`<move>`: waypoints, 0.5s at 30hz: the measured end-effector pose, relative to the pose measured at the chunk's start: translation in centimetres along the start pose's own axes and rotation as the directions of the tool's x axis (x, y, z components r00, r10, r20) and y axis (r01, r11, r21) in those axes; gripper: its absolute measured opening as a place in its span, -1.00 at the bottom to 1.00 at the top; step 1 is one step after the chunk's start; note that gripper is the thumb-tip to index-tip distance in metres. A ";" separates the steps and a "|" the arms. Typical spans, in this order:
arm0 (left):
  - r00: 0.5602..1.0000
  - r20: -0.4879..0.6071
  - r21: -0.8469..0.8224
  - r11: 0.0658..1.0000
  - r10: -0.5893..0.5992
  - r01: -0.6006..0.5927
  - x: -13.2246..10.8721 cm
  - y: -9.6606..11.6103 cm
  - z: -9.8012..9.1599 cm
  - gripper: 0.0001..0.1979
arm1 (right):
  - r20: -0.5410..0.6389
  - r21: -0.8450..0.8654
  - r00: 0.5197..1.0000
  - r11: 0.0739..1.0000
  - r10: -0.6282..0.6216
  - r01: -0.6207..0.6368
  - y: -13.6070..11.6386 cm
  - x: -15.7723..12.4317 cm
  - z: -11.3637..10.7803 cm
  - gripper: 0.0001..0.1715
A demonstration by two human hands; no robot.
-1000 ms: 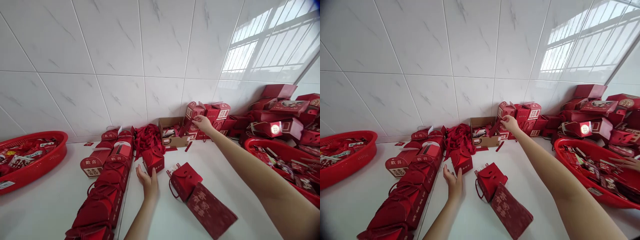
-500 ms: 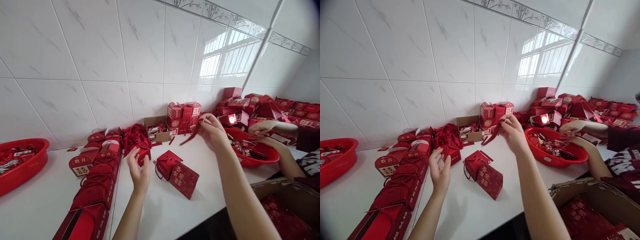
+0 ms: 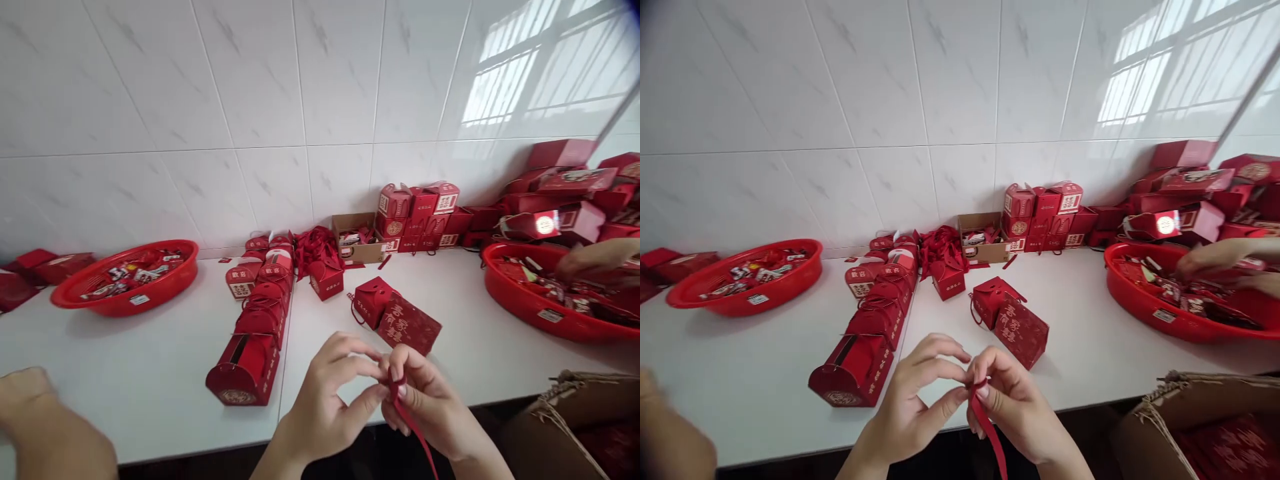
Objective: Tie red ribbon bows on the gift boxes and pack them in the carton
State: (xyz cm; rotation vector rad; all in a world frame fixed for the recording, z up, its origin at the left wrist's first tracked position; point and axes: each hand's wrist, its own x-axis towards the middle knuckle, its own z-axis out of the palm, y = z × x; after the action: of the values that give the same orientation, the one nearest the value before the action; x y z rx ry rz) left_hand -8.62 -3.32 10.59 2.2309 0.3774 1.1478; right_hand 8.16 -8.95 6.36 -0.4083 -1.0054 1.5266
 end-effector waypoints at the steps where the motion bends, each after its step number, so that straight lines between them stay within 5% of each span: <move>1: 0.999 0.013 0.011 0.999 -0.038 0.038 -0.7 0.0 0.2 -0.82 | -0.031 -0.042 0.999 0.999 0.013 -0.014 0.7 -0.6 -0.3 -0.92; 7: 0.978 0.031 -0.018 0.978 -0.205 0.206 -3.4 -0.6 2.4 -0.86 | -0.139 -0.270 0.990 0.960 0.033 -0.070 2.6 -2.8 -2.3 -0.87; 15: 0.870 0.075 -0.126 0.861 -0.487 0.492 -5.4 -2.2 5.3 -0.78 | -0.139 -0.081 0.985 0.990 0.100 -0.112 4.2 -4.3 -4.1 -0.74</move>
State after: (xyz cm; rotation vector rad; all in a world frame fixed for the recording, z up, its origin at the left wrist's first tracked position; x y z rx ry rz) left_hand -7.44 -6.31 3.36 1.8745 0.7717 0.8225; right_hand 9.63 -11.12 -0.39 -0.6282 -0.9596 1.5312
